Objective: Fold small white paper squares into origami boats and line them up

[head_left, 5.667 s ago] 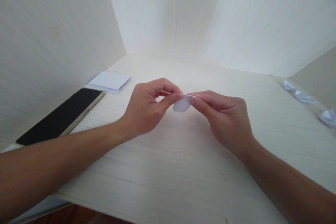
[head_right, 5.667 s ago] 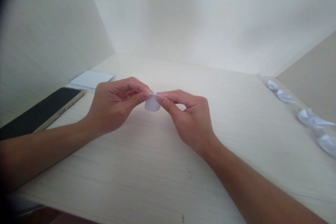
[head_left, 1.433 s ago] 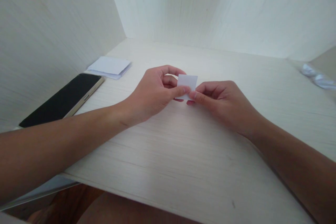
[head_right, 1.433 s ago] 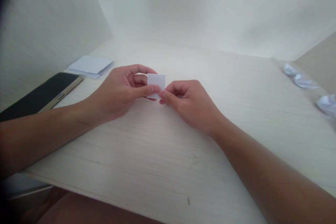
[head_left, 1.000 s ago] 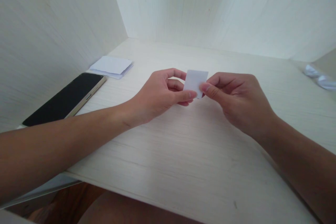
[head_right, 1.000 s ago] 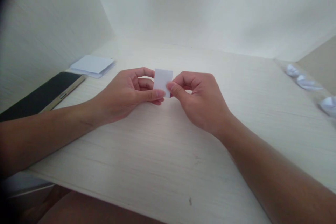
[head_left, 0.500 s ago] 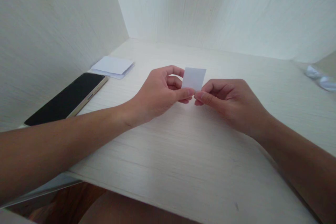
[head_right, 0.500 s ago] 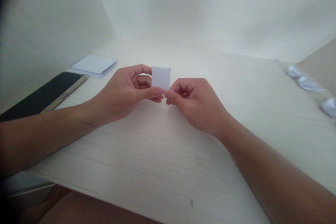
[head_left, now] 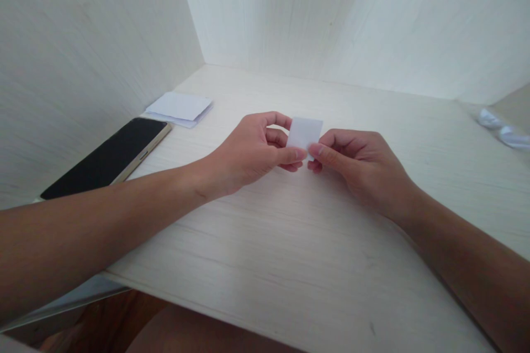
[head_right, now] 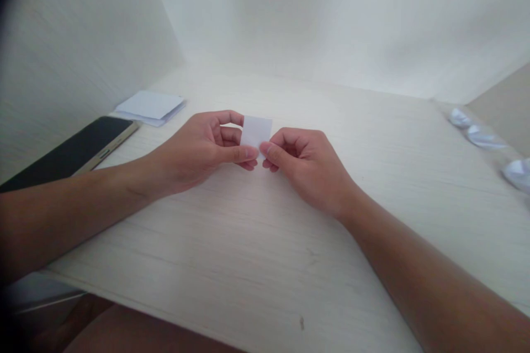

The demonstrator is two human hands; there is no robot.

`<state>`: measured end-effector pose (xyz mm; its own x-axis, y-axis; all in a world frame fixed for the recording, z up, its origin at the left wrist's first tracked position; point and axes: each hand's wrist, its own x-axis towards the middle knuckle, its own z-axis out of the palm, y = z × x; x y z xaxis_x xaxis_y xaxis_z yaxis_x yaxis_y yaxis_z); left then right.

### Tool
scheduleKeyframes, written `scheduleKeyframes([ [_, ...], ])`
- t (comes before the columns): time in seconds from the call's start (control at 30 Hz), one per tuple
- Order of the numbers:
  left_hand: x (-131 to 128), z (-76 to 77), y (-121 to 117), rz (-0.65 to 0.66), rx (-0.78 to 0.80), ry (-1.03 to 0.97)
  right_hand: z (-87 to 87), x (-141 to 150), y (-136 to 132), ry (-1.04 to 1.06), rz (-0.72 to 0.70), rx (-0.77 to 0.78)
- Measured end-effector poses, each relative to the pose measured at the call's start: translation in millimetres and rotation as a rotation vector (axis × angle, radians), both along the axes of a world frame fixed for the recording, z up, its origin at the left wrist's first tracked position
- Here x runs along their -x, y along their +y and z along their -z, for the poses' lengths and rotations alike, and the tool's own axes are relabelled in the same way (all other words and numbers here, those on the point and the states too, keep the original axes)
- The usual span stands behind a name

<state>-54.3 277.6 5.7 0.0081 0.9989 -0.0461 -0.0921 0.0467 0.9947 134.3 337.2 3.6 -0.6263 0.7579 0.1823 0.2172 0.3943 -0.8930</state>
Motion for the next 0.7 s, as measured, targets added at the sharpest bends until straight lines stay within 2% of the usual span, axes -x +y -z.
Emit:
scheduleKeyframes([
  [0.5,-2.8,-6.2,1.0,0.021,0.095,0.068,2.4,-1.5,3.6,0.053,0.025,0.088],
  [0.7,-1.5,-6.0,0.0,0.043,0.069,0.060,-4.1,-2.8,2.0,0.046,0.019,0.017],
])
